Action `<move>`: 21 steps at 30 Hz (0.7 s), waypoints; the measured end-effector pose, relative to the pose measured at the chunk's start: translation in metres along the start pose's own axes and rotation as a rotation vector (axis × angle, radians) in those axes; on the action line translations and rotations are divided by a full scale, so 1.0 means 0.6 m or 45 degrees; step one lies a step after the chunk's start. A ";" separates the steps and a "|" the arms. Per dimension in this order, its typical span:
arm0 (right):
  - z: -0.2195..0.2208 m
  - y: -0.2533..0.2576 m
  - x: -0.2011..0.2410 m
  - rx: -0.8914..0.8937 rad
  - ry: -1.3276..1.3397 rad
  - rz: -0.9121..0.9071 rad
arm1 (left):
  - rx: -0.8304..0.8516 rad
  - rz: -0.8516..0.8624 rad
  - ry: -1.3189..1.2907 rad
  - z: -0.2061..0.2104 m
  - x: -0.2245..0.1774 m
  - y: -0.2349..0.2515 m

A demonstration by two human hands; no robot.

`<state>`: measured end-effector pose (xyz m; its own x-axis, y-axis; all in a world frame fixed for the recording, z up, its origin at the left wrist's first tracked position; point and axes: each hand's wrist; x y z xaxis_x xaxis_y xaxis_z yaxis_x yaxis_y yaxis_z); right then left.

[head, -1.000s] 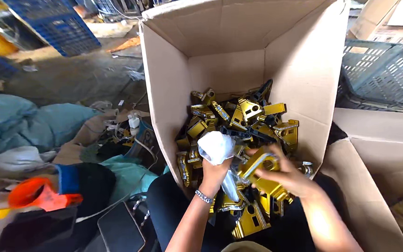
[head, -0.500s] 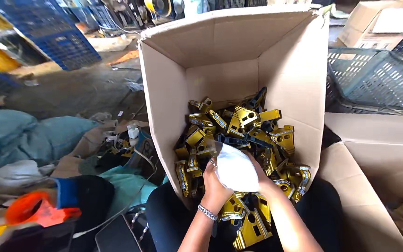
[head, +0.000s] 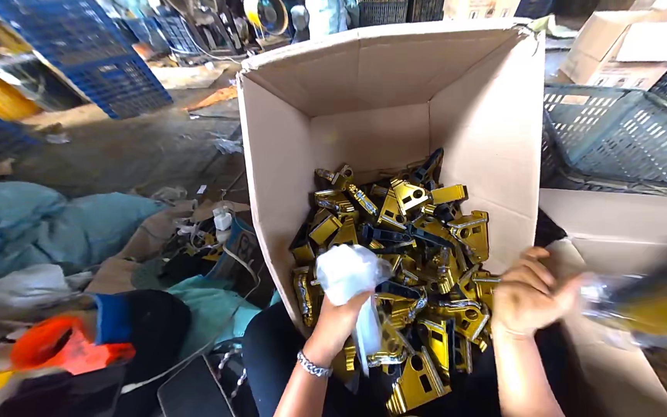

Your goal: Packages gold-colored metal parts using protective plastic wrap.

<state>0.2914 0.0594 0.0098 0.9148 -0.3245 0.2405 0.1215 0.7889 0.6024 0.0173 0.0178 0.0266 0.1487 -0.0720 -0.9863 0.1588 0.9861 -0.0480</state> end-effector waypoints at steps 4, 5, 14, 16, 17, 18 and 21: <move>0.065 -0.015 -0.091 0.094 -0.906 1.101 | 0.147 0.147 0.182 0.038 0.038 0.005; 0.071 -0.017 -0.104 0.053 -0.983 1.129 | 0.224 0.105 0.098 0.043 0.028 -0.002; 0.075 -0.037 -0.117 0.042 -0.754 1.273 | 0.437 -0.197 -0.134 0.019 -0.011 -0.004; 0.084 -0.048 -0.128 -0.006 -0.868 1.272 | 0.421 -0.304 -0.315 0.023 -0.005 -0.002; 0.089 -0.055 -0.130 -0.007 -0.926 1.297 | 0.373 -0.318 -0.335 0.022 0.000 0.000; 0.094 -0.060 -0.127 0.008 -0.953 1.342 | 0.272 -0.293 -0.278 0.018 0.007 0.001; 0.100 -0.060 -0.107 0.115 -0.879 1.510 | 0.016 -0.054 0.148 -0.013 0.030 0.008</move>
<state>0.2051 0.0201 0.0183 0.0732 0.3010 0.9508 -0.6402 0.7452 -0.1866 0.0134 0.0226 0.0075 0.0272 -0.0952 -0.9951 0.1747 0.9806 -0.0890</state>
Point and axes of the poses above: each hand's wrist, its own y-axis towards the middle knuckle, its own z-axis out of the palm, x = y × z, and after that the axes turned 15 degrees about x, right-handed
